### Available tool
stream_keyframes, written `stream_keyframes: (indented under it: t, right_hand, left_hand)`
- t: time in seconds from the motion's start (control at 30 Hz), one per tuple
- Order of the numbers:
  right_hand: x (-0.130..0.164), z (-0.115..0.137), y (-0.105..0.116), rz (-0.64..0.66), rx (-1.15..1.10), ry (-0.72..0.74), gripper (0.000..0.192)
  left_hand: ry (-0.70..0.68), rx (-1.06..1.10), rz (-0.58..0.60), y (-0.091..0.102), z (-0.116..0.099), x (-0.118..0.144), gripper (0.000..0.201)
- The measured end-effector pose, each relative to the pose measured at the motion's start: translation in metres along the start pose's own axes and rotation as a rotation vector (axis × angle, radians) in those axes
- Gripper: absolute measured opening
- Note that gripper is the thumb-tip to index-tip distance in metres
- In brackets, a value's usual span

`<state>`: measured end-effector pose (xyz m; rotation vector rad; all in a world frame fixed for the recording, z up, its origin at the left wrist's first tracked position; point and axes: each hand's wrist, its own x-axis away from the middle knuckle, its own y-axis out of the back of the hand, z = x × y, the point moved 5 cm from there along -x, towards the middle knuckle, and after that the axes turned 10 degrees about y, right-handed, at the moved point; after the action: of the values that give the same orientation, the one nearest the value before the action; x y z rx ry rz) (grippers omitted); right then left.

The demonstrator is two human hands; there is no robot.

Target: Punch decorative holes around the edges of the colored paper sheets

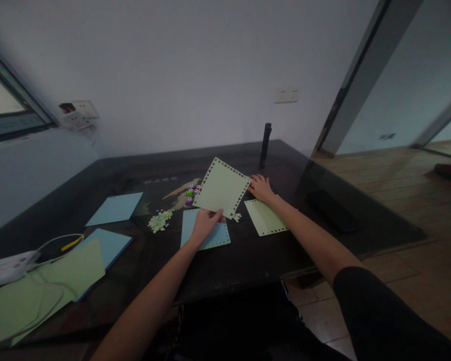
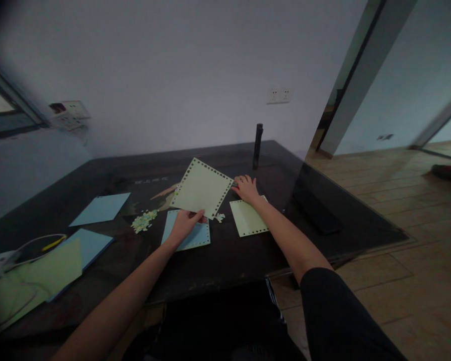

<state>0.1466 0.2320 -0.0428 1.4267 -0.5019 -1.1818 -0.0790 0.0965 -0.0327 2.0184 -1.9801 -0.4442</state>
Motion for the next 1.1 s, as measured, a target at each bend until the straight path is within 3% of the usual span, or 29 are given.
stream_keyframes:
  t: [0.1,0.17,0.3,0.43,0.63,0.9,1.1]
  right_hand:
    - [-0.006,0.004,0.02,-0.11,-0.165,-0.009,0.035]
    - [-0.01,0.011,0.038,-0.176,-0.435,0.009,0.039]
    - [-0.009,0.034,0.061,-0.084,-1.007,-0.009,0.05]
    - [0.009,0.053,0.074,-0.04,-1.006,0.022,0.035]
    - [0.042,0.051,0.075,-0.061,-1.133,-0.137,0.021]
    - [0.077,0.03,0.087,-0.151,-1.061,-0.221,0.023]
    - [0.102,0.001,0.102,-0.331,-1.072,-0.308,0.033]
  left_hand:
    - [-0.018,-0.045,0.016,0.0,0.0,-0.001,0.033]
    - [-0.02,-0.049,0.019,0.0,0.0,-0.001,0.032]
    - [-0.03,-0.05,0.022,-0.001,0.0,0.0,0.031]
    - [-0.045,-0.052,0.022,-0.002,-0.001,0.003,0.029]
    - [-0.068,0.074,-0.046,0.006,-0.015,0.006,0.021]
    - [-0.063,0.206,-0.04,-0.001,-0.033,0.01,0.02]
    - [-0.142,0.216,-0.058,-0.02,-0.068,0.005,0.048]
